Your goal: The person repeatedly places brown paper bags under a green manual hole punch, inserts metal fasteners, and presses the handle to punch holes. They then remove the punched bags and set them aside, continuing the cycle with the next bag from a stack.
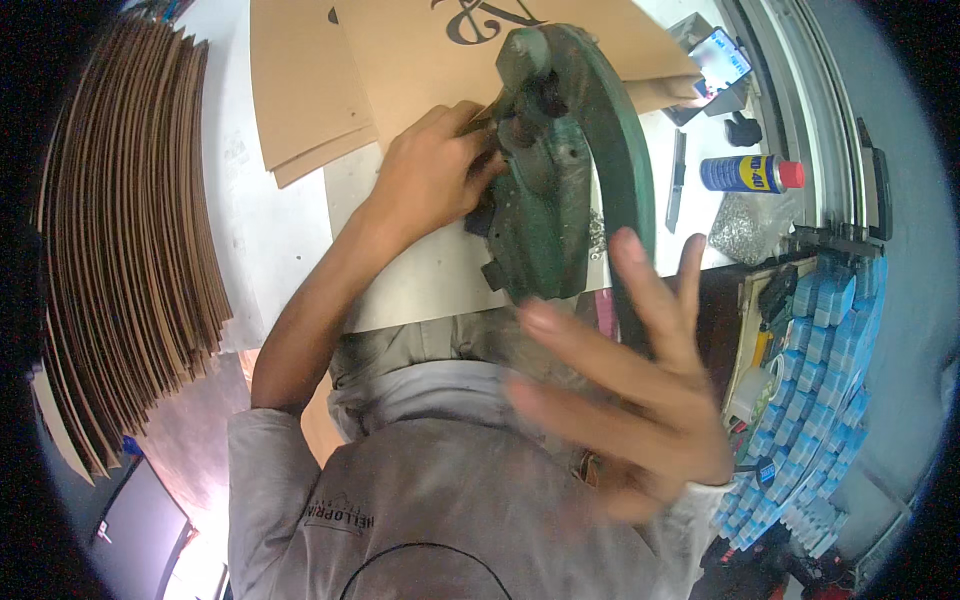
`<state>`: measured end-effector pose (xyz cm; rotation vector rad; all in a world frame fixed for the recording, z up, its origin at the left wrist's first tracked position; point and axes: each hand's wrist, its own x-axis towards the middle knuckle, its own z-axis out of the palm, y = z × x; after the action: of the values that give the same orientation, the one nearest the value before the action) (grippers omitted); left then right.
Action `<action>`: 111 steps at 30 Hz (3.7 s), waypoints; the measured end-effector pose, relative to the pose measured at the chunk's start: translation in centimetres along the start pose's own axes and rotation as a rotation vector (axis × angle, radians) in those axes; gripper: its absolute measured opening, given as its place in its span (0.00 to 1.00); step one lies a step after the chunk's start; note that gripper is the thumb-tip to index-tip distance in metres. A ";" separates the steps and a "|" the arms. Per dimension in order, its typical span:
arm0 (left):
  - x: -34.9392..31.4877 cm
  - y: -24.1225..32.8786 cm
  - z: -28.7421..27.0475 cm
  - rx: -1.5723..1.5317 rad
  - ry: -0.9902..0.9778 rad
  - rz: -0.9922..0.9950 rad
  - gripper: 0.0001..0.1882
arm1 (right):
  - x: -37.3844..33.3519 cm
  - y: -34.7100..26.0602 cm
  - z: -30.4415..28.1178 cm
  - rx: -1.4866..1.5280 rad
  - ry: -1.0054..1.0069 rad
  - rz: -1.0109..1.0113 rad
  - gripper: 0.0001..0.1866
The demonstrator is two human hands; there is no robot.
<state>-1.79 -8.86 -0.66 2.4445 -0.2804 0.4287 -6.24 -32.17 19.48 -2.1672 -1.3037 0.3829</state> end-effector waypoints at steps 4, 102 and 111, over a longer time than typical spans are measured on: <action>0.4 -4.6 -2.4 0.181 0.128 0.072 0.09 | -0.6 4.8 1.2 0.299 0.726 -0.058 0.18; -6.2 -5.2 -4.9 0.500 -0.093 -0.055 0.22 | -3.1 19.3 11.5 -0.063 0.494 0.559 0.09; -4.2 -7.7 -5.5 0.457 -0.101 -0.096 0.40 | 4.2 19.8 11.0 0.399 0.436 0.343 0.13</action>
<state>-4.62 0.95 -2.42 2.9183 -0.1134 0.3567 4.14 -32.01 -1.05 -1.9771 -0.5635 0.2539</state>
